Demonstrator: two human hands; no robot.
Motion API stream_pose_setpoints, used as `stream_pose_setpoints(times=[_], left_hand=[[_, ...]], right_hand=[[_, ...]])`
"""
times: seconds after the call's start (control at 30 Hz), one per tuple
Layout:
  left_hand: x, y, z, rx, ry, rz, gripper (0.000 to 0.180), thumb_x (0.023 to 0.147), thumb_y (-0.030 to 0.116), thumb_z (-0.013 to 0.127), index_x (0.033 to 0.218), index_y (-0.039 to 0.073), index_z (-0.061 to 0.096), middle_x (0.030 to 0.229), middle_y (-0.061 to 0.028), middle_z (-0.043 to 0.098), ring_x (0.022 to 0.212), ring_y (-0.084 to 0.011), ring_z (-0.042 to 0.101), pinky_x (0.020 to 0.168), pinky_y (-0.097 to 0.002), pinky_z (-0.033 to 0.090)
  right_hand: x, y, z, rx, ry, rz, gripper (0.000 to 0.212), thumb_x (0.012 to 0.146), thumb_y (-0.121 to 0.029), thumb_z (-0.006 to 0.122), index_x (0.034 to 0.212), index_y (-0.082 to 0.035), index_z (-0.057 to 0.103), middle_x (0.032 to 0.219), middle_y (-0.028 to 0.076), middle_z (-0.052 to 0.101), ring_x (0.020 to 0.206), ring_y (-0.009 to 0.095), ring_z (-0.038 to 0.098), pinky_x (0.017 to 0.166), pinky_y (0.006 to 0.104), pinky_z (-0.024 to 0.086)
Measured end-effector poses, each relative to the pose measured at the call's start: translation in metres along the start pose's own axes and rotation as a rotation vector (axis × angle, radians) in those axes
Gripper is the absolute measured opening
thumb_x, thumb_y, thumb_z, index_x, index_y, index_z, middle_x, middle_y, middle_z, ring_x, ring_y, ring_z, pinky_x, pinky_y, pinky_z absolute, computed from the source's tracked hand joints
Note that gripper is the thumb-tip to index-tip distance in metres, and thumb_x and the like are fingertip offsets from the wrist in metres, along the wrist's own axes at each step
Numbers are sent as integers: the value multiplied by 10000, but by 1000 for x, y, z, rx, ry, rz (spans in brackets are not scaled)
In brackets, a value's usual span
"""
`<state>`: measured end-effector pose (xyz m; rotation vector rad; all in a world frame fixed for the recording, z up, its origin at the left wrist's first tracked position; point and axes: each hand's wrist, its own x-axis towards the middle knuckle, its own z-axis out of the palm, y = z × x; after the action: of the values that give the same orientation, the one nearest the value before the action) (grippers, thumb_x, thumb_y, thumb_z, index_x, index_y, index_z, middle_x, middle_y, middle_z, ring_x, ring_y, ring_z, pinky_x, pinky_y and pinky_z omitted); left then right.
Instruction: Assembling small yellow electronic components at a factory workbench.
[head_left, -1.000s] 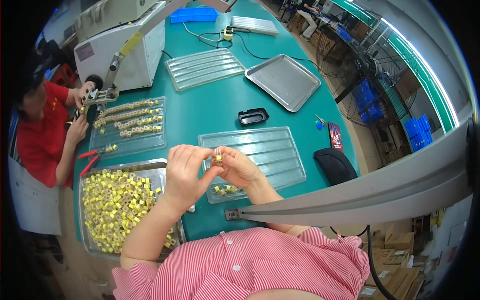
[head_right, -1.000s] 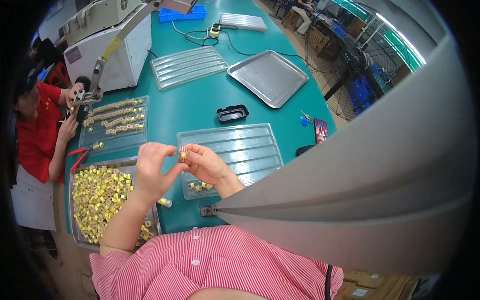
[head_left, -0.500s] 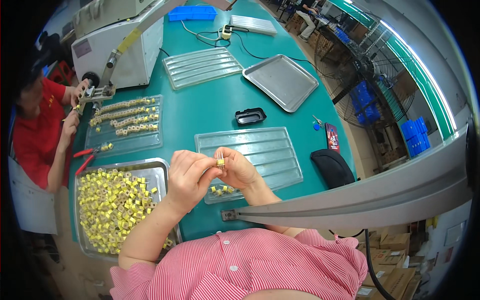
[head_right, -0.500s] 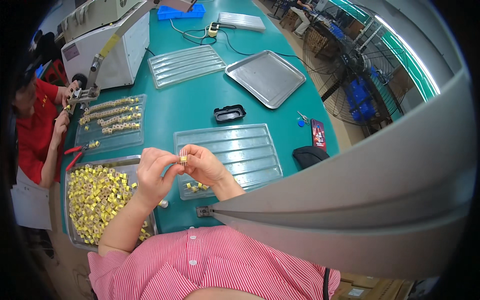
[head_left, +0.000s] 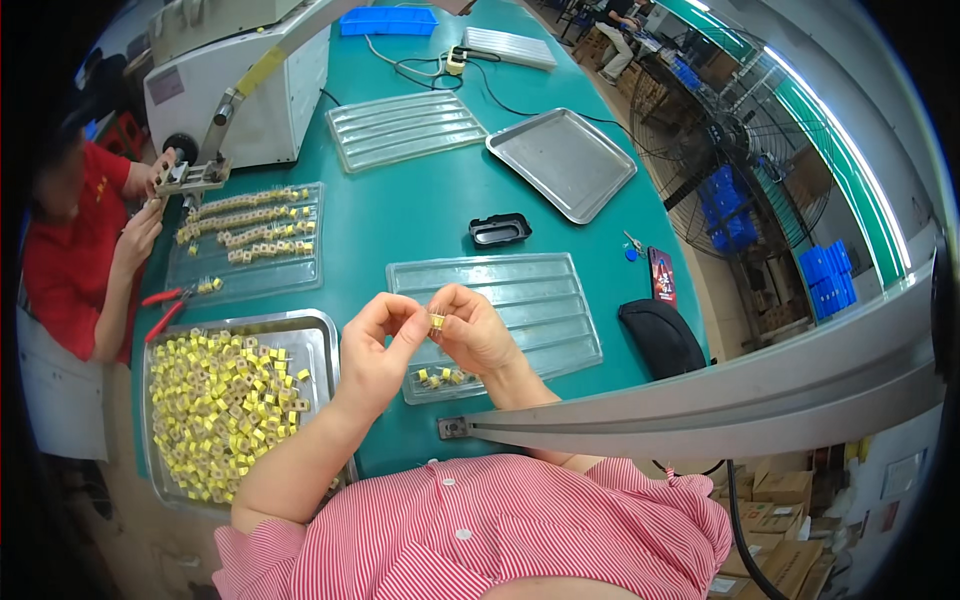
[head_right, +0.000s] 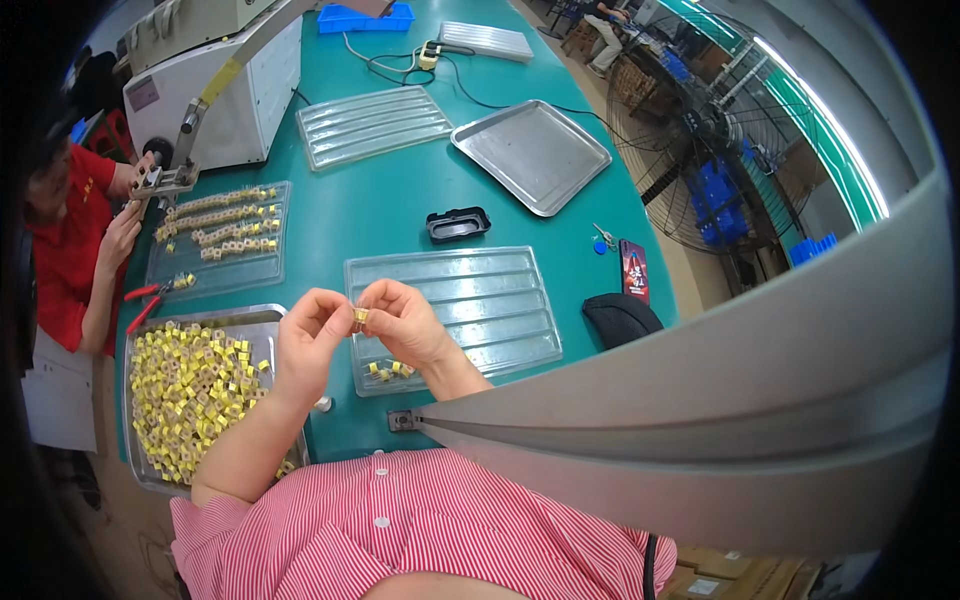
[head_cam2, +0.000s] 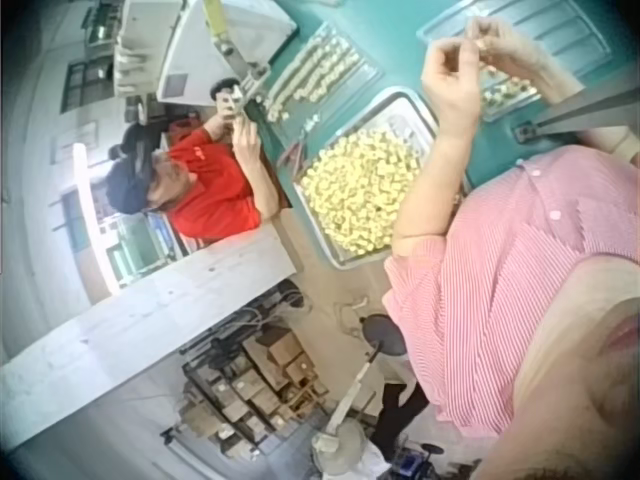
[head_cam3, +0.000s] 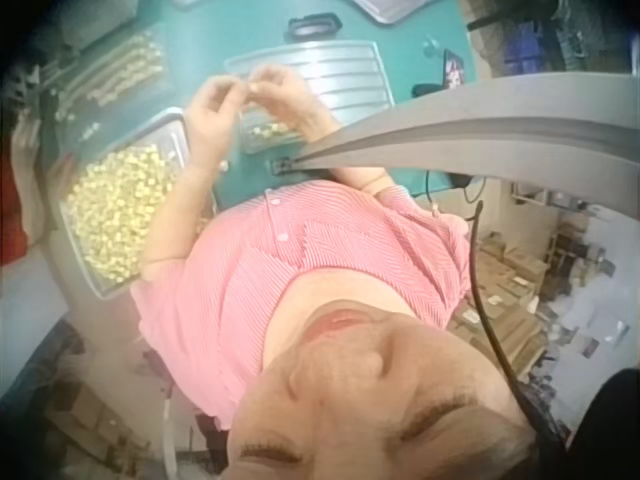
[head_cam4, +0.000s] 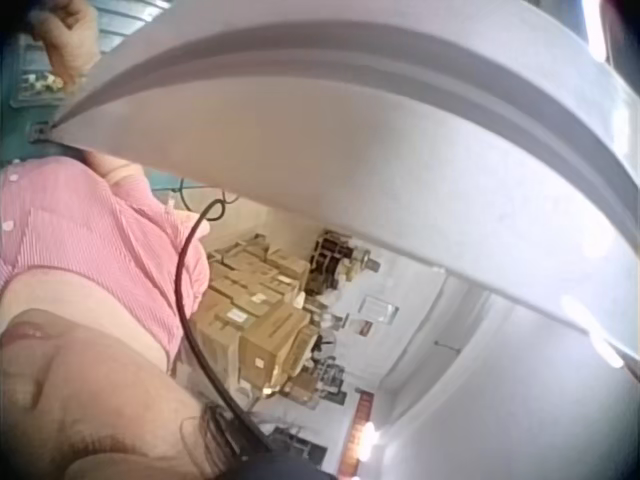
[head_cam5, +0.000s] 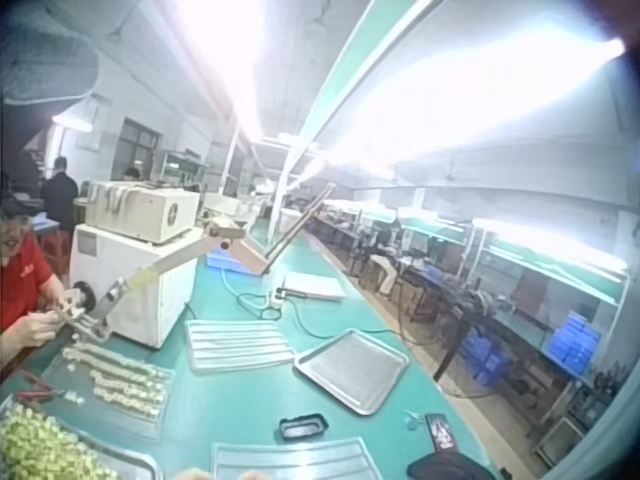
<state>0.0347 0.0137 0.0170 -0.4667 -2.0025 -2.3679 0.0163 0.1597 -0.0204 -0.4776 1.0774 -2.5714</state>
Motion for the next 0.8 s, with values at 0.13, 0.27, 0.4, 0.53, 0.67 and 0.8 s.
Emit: stream_pose_setpoints(times=[0.13,0.27,0.4,0.53,0.67,0.8], left_hand=[[-3,6,1,-251,-34,-146,131,773,61,544,888,11,505,820,-39,539,782,-101,497,717,-233,396],[-5,6,3,-225,-34,-129,145,771,54,538,904,11,498,836,-39,538,794,-103,500,726,-236,398],[-7,5,5,-252,-36,-120,159,772,66,550,910,9,494,841,-41,537,799,-107,500,732,-237,396],[-7,4,7,-287,-26,-92,162,773,71,573,902,1,506,811,-26,556,742,-71,509,680,-208,413],[-7,6,7,-283,-32,-102,150,772,63,569,893,1,506,806,-27,556,737,-70,509,674,-207,414],[-6,7,7,-300,-32,-125,132,762,40,554,879,3,506,786,-22,547,721,-66,502,658,-203,410]], right_hand=[[0,1,1,48,-11,-46,141,764,-54,591,870,-20,505,806,57,579,725,122,549,660,247,442],[0,1,1,43,-32,-69,123,769,-24,570,868,-18,498,814,64,576,744,130,557,678,263,453],[0,2,0,52,-38,-73,126,763,-8,570,867,-17,498,819,65,572,751,128,558,688,274,457],[0,1,-1,7,-45,-98,134,751,9,574,864,-12,503,821,67,565,759,128,559,693,273,469],[-1,-3,-1,-117,-52,-106,138,745,-48,605,841,-35,508,787,63,543,742,140,514,642,255,418],[-1,-3,-1,-159,-62,-135,131,744,-36,600,839,-34,510,769,60,538,716,132,500,615,239,405]])
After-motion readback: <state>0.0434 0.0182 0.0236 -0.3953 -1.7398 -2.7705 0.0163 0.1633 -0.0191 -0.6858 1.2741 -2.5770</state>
